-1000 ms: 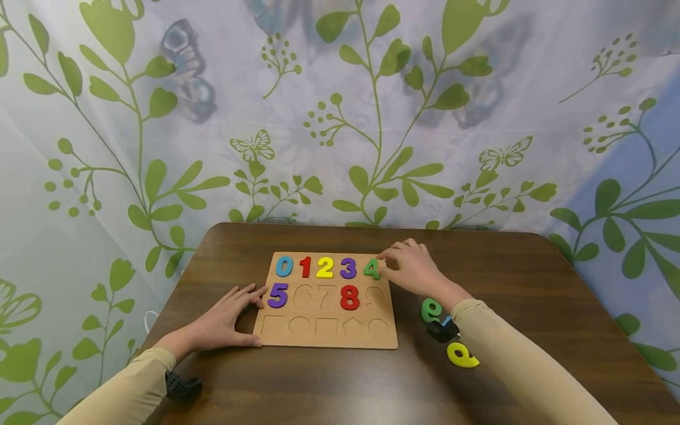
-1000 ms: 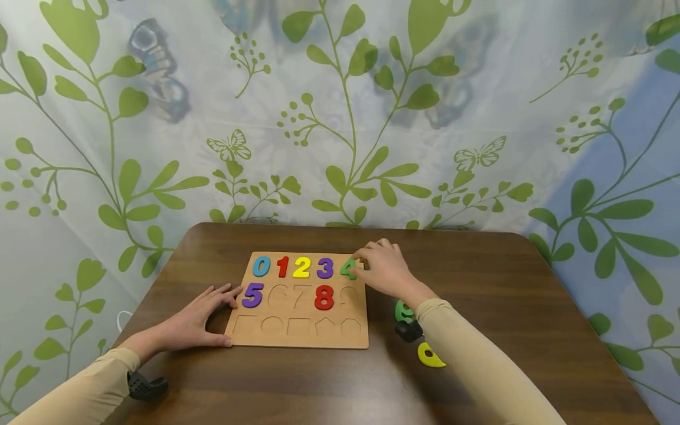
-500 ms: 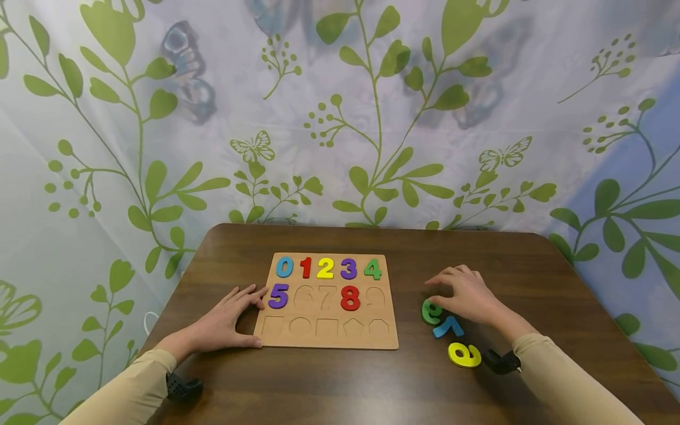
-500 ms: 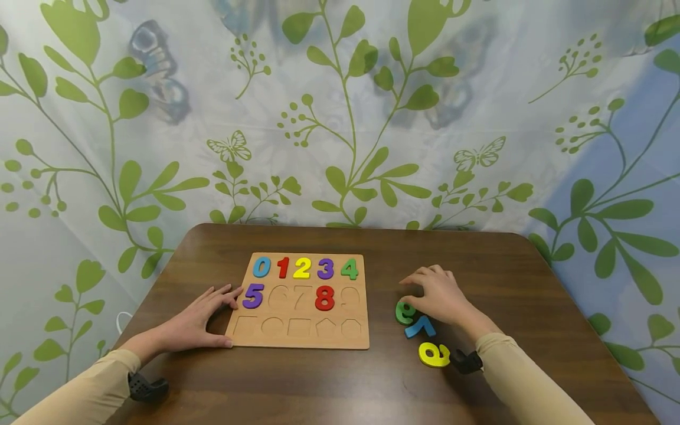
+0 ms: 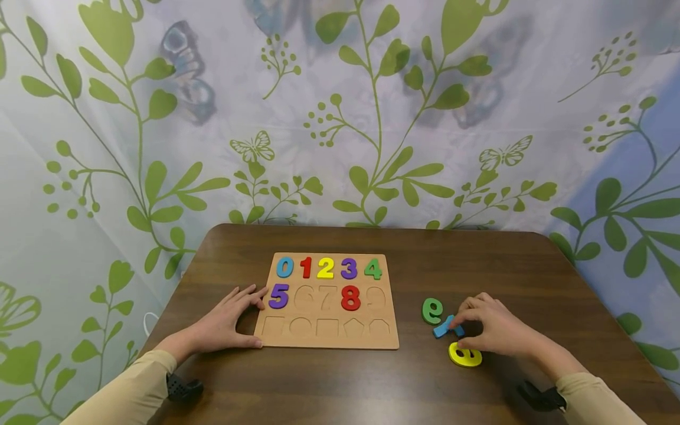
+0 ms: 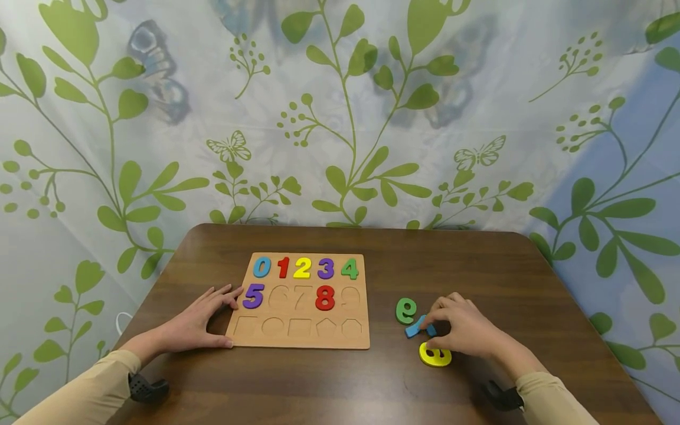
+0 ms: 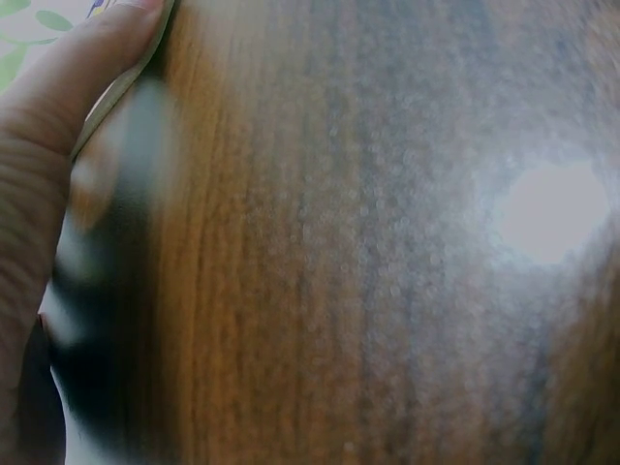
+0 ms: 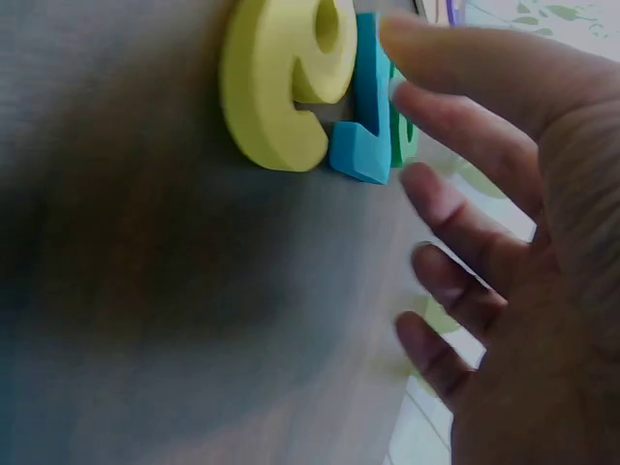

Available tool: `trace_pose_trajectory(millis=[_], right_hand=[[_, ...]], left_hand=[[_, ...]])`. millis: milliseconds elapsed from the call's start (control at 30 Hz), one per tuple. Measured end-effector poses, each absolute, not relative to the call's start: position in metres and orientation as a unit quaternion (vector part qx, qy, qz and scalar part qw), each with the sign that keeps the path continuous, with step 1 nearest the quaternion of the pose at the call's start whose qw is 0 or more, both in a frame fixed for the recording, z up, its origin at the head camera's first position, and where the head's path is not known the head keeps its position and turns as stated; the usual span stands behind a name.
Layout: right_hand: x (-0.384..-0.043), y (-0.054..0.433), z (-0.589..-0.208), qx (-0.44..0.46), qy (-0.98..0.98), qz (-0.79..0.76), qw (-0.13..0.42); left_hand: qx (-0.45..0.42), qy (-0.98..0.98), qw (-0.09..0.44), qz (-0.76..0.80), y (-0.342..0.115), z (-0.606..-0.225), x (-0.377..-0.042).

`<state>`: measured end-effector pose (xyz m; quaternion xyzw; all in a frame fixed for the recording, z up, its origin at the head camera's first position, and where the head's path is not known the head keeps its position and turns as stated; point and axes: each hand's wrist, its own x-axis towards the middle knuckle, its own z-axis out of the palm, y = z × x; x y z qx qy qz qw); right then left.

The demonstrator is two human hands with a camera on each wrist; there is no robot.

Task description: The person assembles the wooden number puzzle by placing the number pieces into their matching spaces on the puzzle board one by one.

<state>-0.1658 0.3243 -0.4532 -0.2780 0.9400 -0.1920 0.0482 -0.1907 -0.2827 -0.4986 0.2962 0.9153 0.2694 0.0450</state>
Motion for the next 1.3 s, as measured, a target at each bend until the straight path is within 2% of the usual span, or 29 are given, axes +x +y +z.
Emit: trace_pose_trajectory(millis=[133, 567, 833, 1033, 1300], right_hand=[[-0.154, 0.329, -0.458, -0.293, 0.936, -0.185, 0.059], [-0.146, 0.355, -0.46, -0.314, 0.939, -0.144, 0.004], [-0.168, 0.376, -0.457, -0.241, 0.962, -0.125, 0.028], [-0.194, 0.368, -0.459, -0.25, 0.962, -0.107, 0.017], [-0.222, 0.351, -0.465, -0.283, 0.955, -0.084, -0.026]], left_hand=[[0.294, 0.917, 0.051, 0.265, -0.282, -0.497, -0.191], [0.293, 0.917, 0.05, 0.267, -0.283, -0.5, -0.191], [0.298, 0.916, 0.038, 0.266, -0.283, -0.5, -0.191], [0.291, 0.918, 0.05, 0.264, -0.284, -0.5, -0.19], [0.291, 0.919, 0.051, 0.259, -0.284, -0.501, -0.192]])
